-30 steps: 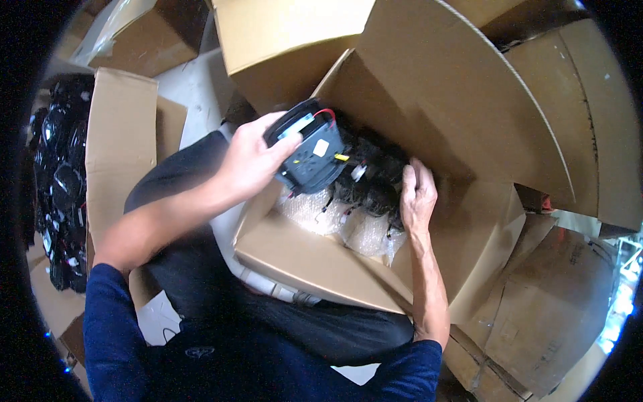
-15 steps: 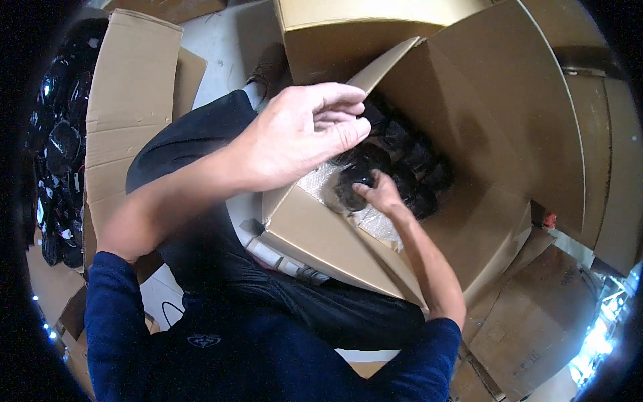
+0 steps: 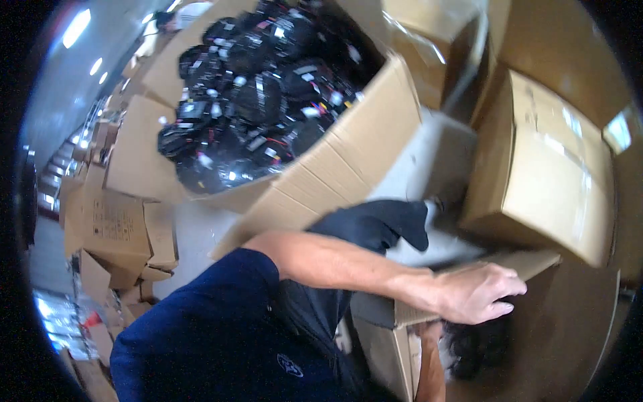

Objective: The person tapes a cardboard box shut with a tape dispenser, lines an open cardboard box with bubble wrap, and packs black electronic components into the box from a large container.

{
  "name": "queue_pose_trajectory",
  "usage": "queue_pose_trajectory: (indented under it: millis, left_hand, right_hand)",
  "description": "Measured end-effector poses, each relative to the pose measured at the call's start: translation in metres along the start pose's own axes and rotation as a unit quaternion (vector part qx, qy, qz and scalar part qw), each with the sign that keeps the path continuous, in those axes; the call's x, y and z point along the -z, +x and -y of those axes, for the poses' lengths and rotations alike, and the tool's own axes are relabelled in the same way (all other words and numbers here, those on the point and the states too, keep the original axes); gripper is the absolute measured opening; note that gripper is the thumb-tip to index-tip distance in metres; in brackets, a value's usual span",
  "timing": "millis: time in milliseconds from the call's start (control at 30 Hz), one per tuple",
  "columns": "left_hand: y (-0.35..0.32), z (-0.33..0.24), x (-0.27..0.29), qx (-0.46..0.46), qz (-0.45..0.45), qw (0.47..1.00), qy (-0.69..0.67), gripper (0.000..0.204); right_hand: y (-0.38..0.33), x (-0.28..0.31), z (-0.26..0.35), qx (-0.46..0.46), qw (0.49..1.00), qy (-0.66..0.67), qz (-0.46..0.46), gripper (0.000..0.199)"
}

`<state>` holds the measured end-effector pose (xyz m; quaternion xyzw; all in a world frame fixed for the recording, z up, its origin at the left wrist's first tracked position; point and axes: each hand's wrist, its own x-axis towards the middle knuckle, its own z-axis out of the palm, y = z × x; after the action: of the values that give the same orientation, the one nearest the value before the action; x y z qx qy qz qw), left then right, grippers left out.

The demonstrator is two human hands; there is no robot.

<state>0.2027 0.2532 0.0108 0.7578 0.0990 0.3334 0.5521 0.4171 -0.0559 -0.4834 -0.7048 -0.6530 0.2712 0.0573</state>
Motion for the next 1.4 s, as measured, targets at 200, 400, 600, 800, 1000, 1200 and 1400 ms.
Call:
queue_pose_trajectory:
  millis: [200,400,600,800,1000,1200,1400]
  left_hand:
    - [-0.134,-0.113,0.170,0.046,-0.157,0.945,0.283,0.026]
    - [-0.298,-0.120,0.389,0.418,-0.287,0.429,0.748,0.109]
    - [-0.330,-0.136,0.408,0.453,-0.206,0.300,0.814,0.035]
    - [-0.326,-0.144,0.397,0.376,-0.156,0.371,0.835,0.026]
    - [-0.313,-0.198,0.414,0.186,-0.328,0.507,0.775,0.035]
    - [-0.236,-0.245,0.386,0.125,-0.464,0.768,0.423,0.042]
    - [-0.156,-0.225,0.282,0.116,-0.312,0.931,0.151,0.046]
  right_hand:
    - [-0.002,0.187,0.122,-0.087,0.986,0.142,0.003,0.022]
    - [-0.031,0.236,0.076,-0.212,0.955,0.198,-0.063,0.021]
    - [-0.023,0.279,0.232,-0.085,0.973,0.209,-0.054,0.029]
    - [-0.047,0.271,0.235,-0.074,0.987,0.136,0.036,0.031]
    - [-0.039,0.284,0.233,-0.076,0.983,0.168,-0.009,0.028]
    - [-0.032,0.336,0.292,-0.027,0.952,0.246,-0.179,0.017]
    - [-0.030,0.429,0.516,0.347,0.817,-0.101,-0.449,0.066]
